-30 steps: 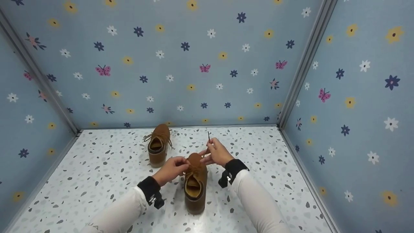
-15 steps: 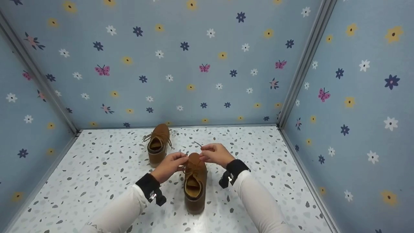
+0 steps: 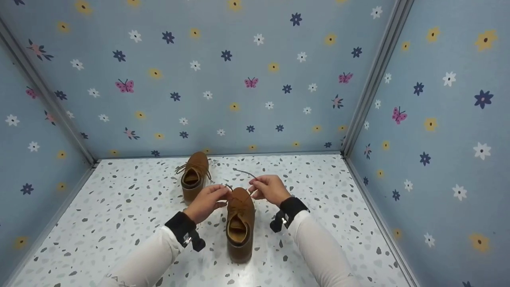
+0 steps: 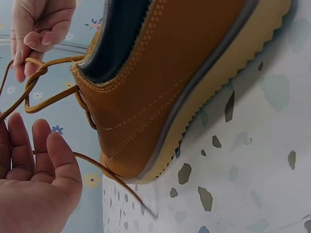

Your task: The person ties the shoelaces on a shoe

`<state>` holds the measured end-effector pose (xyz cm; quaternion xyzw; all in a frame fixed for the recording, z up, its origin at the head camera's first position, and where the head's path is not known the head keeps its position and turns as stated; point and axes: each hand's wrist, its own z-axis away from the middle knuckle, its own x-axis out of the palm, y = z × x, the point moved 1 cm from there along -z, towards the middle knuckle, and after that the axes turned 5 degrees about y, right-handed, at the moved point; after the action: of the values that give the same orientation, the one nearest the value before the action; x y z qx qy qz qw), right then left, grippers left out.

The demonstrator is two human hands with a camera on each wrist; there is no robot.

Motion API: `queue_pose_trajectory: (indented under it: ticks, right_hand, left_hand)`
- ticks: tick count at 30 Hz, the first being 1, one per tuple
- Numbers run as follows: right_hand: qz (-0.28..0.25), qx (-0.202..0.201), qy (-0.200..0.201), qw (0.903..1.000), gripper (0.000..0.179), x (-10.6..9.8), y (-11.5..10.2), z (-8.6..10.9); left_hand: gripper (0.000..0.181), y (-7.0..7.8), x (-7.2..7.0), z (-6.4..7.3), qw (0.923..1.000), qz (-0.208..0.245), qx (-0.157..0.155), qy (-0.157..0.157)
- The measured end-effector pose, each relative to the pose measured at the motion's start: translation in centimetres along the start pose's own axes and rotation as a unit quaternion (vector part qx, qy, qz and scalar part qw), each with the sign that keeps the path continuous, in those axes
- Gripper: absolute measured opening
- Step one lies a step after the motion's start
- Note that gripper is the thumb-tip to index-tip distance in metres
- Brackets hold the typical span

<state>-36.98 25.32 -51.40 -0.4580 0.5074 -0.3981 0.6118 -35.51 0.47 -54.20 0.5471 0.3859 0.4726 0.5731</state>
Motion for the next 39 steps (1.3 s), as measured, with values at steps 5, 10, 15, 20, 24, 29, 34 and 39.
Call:
queue_pose_trajectory:
  ticks: [5,10,15,20,24,29,34,39]
  right_hand:
    - [-0.017,-0.011,0.004,0.9998,0.029,0.03,-0.07,0.03]
    - [-0.047,0.011,-0.003,0.9988,0.03,0.21,0.05,0.05]
    - [-0.071,0.031,-0.017,0.9969,0.037,0.41,0.05,0.0]
    - [-0.099,0.032,-0.041,0.9937,0.034,0.32,-0.05,0.19]
    - [-0.108,0.023,-0.073,0.9913,0.028,0.03,-0.07,0.59]
    - [-0.09,0.009,-0.076,0.993,0.032,-0.12,0.05,0.92]
    - [-0.077,-0.006,-0.052,0.9957,0.021,0.24,0.29,0.86]
    - [-0.086,-0.009,-0.053,0.9948,0.018,0.75,0.52,0.89]
  left_hand:
    - [0.028,0.26,-0.01,-0.03,0.9999,0.015,0.006,0.007]
    - [0.025,0.25,0.1,0.11,0.9991,0.039,0.012,0.013]
    - [0.019,0.31,0.32,0.22,0.9974,0.066,0.024,0.013]
    - [0.015,0.39,0.3,0.22,0.9952,0.085,0.038,0.028]
    - [0.018,0.44,0.15,0.14,0.9926,0.107,0.044,0.038]
    - [0.021,0.43,0.18,0.03,0.9906,0.125,0.045,0.034]
    - [0.02,0.38,0.43,0.02,0.9892,0.138,0.045,0.018]
    - [0.022,0.44,0.64,0.1,0.9855,0.165,0.036,0.013]
